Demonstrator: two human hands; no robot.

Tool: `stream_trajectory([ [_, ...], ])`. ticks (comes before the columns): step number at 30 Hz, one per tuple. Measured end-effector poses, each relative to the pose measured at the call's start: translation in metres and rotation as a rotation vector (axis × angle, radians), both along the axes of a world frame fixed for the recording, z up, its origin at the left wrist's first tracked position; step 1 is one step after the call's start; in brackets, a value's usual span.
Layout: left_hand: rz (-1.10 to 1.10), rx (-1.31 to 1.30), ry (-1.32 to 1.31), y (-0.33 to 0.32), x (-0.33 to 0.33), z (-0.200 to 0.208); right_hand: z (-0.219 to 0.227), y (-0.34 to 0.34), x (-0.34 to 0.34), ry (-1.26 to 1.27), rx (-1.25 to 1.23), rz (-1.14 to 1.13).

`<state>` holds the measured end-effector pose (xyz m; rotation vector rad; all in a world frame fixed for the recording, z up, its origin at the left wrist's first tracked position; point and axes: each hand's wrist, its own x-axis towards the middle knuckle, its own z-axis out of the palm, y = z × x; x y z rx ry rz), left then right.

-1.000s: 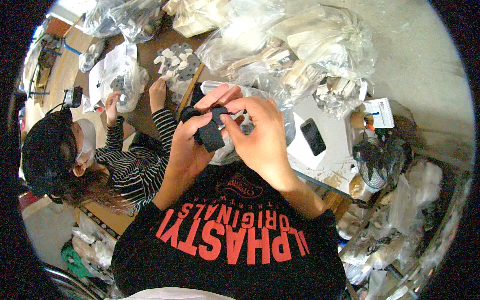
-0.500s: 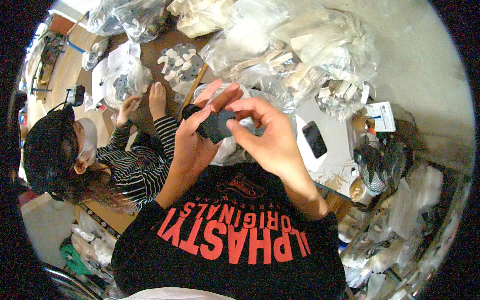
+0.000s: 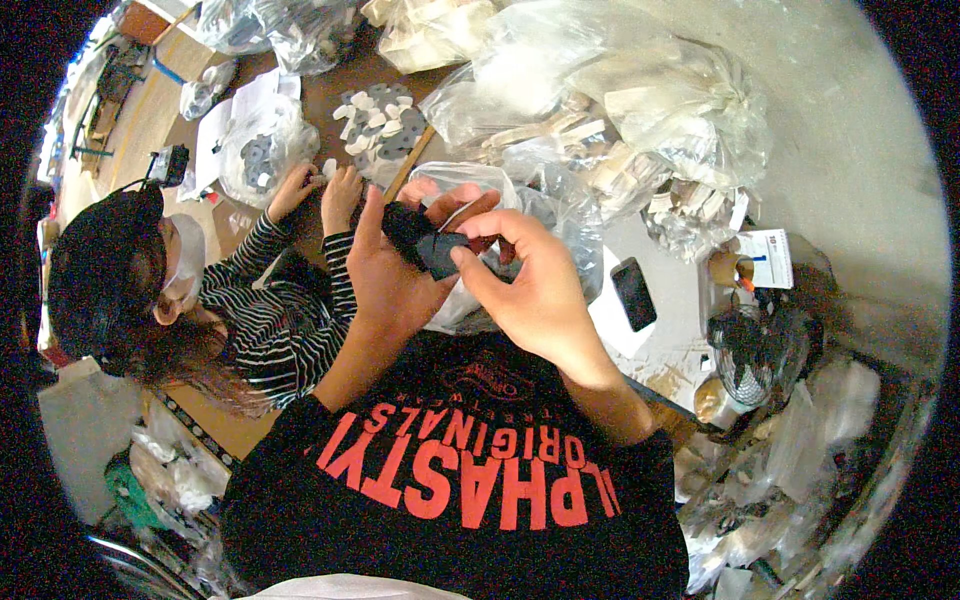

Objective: The person opens a large plastic bag and removes small black and white objects, placing them into smaller plastic bags. They repeat this process, handling the items one at a time and organizing them into separate bags.

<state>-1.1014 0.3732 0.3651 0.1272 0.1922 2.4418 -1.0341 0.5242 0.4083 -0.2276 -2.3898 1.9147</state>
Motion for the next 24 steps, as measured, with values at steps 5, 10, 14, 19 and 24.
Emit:
stream_trajectory([
  [5,0.053,-0.295,0.014,0.002,0.004,0.012,0.000,-0.012,-0.010,0.068,0.173,-0.005],
  [10,0.109,-0.436,0.061,0.005,0.000,0.006,-0.013,-0.029,-0.019,0.174,0.203,-0.053],
  [14,0.206,-0.476,0.001,0.003,-0.002,0.004,-0.019,-0.038,-0.023,0.221,0.210,-0.011],
  [19,0.311,-0.561,0.035,-0.005,-0.003,-0.003,-0.010,-0.048,-0.033,0.142,0.065,0.057],
  [24,0.455,-0.647,-0.036,-0.014,-0.008,-0.015,-0.022,-0.050,-0.044,0.086,0.019,0.105],
])
